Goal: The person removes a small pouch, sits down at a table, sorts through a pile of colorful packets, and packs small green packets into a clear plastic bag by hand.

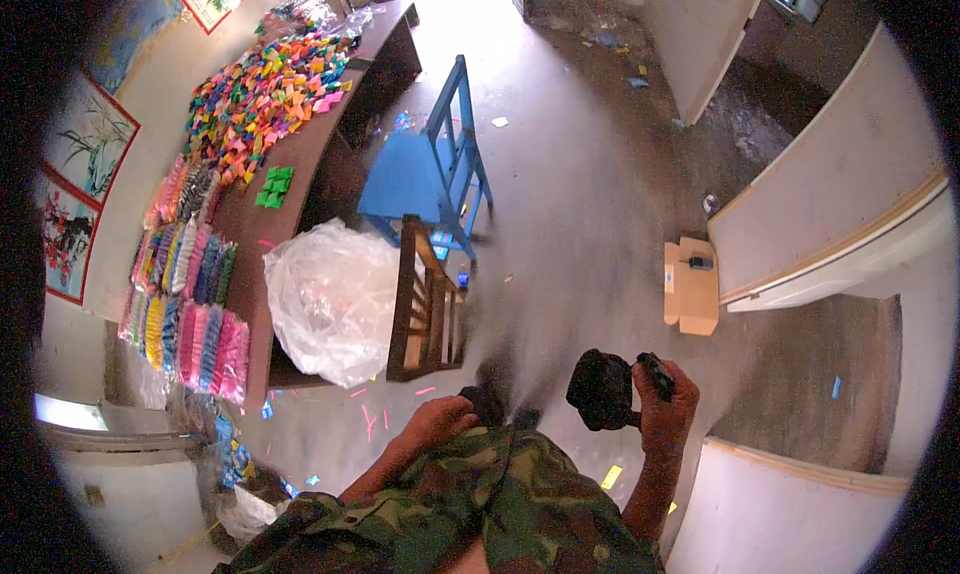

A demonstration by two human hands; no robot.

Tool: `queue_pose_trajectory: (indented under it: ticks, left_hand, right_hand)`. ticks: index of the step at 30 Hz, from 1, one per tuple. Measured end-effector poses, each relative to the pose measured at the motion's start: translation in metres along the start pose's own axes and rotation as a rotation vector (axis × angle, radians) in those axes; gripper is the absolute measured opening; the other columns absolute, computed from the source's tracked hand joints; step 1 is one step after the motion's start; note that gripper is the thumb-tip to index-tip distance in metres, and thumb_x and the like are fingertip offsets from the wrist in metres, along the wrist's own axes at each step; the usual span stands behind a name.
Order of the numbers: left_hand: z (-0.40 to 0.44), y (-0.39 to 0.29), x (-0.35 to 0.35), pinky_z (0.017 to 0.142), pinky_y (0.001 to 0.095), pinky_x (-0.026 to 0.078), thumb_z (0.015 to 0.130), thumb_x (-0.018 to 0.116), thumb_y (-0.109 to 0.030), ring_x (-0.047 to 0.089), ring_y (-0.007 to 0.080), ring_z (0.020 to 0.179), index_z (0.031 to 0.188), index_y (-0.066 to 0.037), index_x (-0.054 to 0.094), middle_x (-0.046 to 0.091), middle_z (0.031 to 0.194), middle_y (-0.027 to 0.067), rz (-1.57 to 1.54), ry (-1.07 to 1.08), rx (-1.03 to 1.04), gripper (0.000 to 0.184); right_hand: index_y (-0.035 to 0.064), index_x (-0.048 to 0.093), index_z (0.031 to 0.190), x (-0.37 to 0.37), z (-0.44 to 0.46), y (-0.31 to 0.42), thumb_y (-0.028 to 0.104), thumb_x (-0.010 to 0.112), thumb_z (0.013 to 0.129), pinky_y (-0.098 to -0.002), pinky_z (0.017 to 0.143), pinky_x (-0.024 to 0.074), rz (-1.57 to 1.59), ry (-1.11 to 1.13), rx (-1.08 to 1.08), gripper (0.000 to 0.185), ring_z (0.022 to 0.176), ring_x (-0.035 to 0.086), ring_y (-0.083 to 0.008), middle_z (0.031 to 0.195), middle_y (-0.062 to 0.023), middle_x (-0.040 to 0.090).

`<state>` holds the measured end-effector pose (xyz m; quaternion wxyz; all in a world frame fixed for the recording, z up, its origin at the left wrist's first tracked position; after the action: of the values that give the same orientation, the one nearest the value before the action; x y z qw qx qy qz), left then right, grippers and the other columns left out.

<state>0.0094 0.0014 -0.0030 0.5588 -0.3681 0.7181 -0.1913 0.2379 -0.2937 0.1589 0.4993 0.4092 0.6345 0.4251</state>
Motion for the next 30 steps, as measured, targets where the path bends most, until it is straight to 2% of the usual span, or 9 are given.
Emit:
queue_pose_trajectory:
  ticks: [2,3,6,8,11,17,21,24,30]
  left_hand:
    - [0.005,0.002,-0.010,0.085,0.0506,0.055,0.101,0.069,-0.034,0.070,0.0394,0.097,0.111,-0.004,0.070,0.071,0.100,0.0190,0.020,-0.025,0.024,0.032]
    - [0.070,-0.026,-0.005,0.083,0.0506,0.055,0.101,0.069,-0.033,0.070,0.0398,0.096,0.111,-0.004,0.070,0.071,0.099,0.0190,-0.079,-0.015,0.068,0.031]
    - [0.126,-0.006,-0.050,0.079,0.0516,0.055,0.099,0.069,-0.031,0.069,0.0413,0.093,0.107,-0.004,0.069,0.070,0.095,0.0190,-0.068,-0.036,0.135,0.028]
    - [0.167,-0.005,-0.068,0.078,0.0536,0.053,0.097,0.070,-0.029,0.067,0.0428,0.090,0.102,-0.005,0.067,0.068,0.091,0.0192,-0.051,-0.046,0.133,0.025]
    - [0.217,-0.016,-0.109,0.078,0.0537,0.053,0.097,0.070,-0.028,0.068,0.0434,0.091,0.102,-0.003,0.068,0.069,0.091,0.0190,-0.056,-0.078,0.194,0.025]
    - [0.286,-0.027,-0.181,0.076,0.0461,0.057,0.099,0.072,-0.028,0.073,0.0382,0.086,0.106,-0.003,0.072,0.073,0.095,0.0190,-0.175,-0.177,0.072,0.025]
    - [0.318,-0.024,-0.210,0.076,0.0404,0.058,0.097,0.075,-0.023,0.075,0.0313,0.085,0.111,-0.002,0.074,0.075,0.096,0.0170,-0.184,-0.246,0.014,0.026]
    - [0.336,-0.029,-0.225,0.077,0.0430,0.057,0.096,0.074,-0.027,0.074,0.0342,0.087,0.108,-0.001,0.072,0.075,0.098,0.0171,-0.254,-0.249,-0.086,0.028]
    - [0.400,-0.024,-0.236,0.074,0.0393,0.059,0.095,0.075,-0.026,0.076,0.0306,0.082,0.110,-0.001,0.074,0.076,0.095,0.0181,-0.316,-0.354,-0.186,0.029]
  right_hand:
    - [0.0013,0.076,0.100,0.012,0.005,-0.003,0.014,0.080,0.094,-0.0306,0.076,0.0519,0.066,0.001,-0.011,0.015,0.079,0.064,-0.0124,0.087,-0.0041,0.073]
    - [0.0007,0.076,0.101,-0.004,0.069,0.024,0.014,0.080,0.094,-0.0307,0.076,0.0519,-0.070,-0.007,-0.033,0.016,0.079,0.064,-0.0122,0.087,-0.0035,0.073]
    - [-0.0012,0.075,0.101,0.036,0.121,0.031,0.014,0.080,0.094,-0.0314,0.076,0.0522,-0.136,-0.047,-0.079,0.017,0.079,0.064,-0.0120,0.087,-0.0029,0.073]
    - [-0.0024,0.075,0.102,0.054,0.157,0.034,0.014,0.080,0.094,-0.0324,0.077,0.0526,-0.135,-0.104,-0.058,0.019,0.080,0.064,-0.0128,0.087,-0.0039,0.073]
    - [-0.0032,0.074,0.103,0.077,0.197,0.070,0.015,0.080,0.094,-0.0336,0.079,0.0535,-0.053,-0.011,-0.026,0.021,0.081,0.065,-0.0142,0.089,-0.0071,0.074]
    - [-0.0034,0.075,0.102,0.120,0.277,0.106,0.011,0.081,0.093,-0.0294,0.077,0.0526,-0.027,0.036,-0.073,0.018,0.083,0.064,-0.0118,0.090,-0.0059,0.075]
    - [-0.0022,0.075,0.102,0.153,0.334,0.117,0.009,0.081,0.093,-0.0286,0.077,0.0526,0.000,0.064,-0.098,0.015,0.084,0.065,-0.0114,0.091,-0.0045,0.075]
    - [0.0007,0.076,0.101,0.178,0.376,0.130,0.008,0.083,0.092,-0.0283,0.078,0.0538,0.090,0.115,-0.011,0.014,0.085,0.066,-0.0105,0.092,-0.0023,0.075]
    - [0.0011,0.076,0.101,0.211,0.474,0.146,0.010,0.086,0.089,-0.0292,0.078,0.0553,0.041,0.290,-0.145,0.018,0.085,0.068,-0.0104,0.092,-0.0029,0.076]
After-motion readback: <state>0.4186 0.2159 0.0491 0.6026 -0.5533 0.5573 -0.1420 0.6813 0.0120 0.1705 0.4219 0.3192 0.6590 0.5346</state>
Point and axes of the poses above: each hand's wrist, its own z-axis towards the middle knuckle, its own x-axis out of the palm, y = z × x, the point moved 1 cm from there along z, towards the middle knuckle
